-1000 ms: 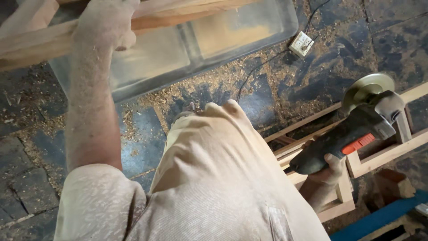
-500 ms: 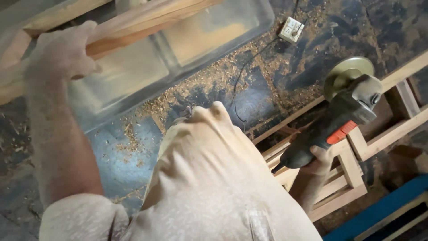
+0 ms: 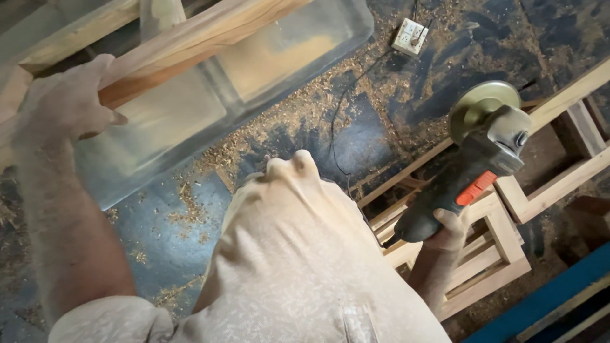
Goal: The person uses an angle grinder with a sanding disc to smooth the surfaces of a wooden frame. They repeatedly flip the frame to sand different sides and edges, then place it back on the workbench.
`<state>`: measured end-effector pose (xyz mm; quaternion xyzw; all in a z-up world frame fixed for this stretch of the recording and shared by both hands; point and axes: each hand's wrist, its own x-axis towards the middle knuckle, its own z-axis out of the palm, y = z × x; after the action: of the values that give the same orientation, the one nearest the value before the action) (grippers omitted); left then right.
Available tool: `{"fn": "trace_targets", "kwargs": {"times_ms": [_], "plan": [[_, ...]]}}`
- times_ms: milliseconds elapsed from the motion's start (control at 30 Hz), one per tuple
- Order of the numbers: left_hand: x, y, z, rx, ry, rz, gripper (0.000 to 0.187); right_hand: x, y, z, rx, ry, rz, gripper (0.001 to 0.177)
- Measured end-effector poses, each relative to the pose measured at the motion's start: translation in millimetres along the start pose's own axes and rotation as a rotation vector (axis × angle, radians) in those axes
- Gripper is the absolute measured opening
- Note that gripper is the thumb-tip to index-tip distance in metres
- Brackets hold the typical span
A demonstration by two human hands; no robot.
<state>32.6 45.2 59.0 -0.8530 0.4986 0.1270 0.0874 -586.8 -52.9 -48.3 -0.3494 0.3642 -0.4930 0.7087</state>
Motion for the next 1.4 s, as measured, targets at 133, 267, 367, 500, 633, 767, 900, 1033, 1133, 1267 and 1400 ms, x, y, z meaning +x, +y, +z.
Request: {"fn": "trace_targets", "kwargs": {"times_ms": [133, 267, 367, 500, 633, 767, 900, 1033, 1133, 1267, 1400], "plan": [[1, -2, 1, 0.006, -0.090, -0.026, 0.101, 3, -4, 3, -0.027, -0.012, 0.036, 0.073], [-5, 5, 30, 0.076, -0.020, 0.007, 0.098, 6, -10, 8, -0.053, -0.030, 0.065, 0.074], [-32, 35, 91, 0.201, 0.111, 0.047, 0.091, 9, -7, 13, -0.065, -0.076, 0.123, 0.073], [-47, 84, 175, 0.304, 0.388, 0.045, 0.078, 16, 4, 19, -0.135, -0.127, 0.231, 0.071], [-44, 104, 227, 0.149, 0.323, -0.017, 0.084, 33, 23, 33, -0.185, -0.249, 0.373, 0.066], [-43, 105, 233, 0.061, 0.349, -0.057, 0.084, 63, 51, 84, -0.217, -0.374, 0.495, 0.067], [-42, 126, 206, -0.693, 0.140, 0.083, 0.078, 98, 81, 167, -0.225, -0.463, 0.669, 0.072], [12, 146, 177, -1.649, -0.174, 0.123, 0.080, 129, 123, 254, -0.252, -0.507, 0.734, 0.086], [44, 139, 162, -2.293, -0.259, -0.142, 0.079, 152, 154, 302, -0.314, -0.604, 0.753, 0.087], [74, 109, 152, -2.371, -0.107, -0.250, 0.065, 177, 191, 338, -0.374, -0.623, 0.802, 0.085], [102, 89, 147, -2.356, -0.024, -0.314, 0.065, 198, 210, 351, -0.445, -0.583, 0.879, 0.083]]}}
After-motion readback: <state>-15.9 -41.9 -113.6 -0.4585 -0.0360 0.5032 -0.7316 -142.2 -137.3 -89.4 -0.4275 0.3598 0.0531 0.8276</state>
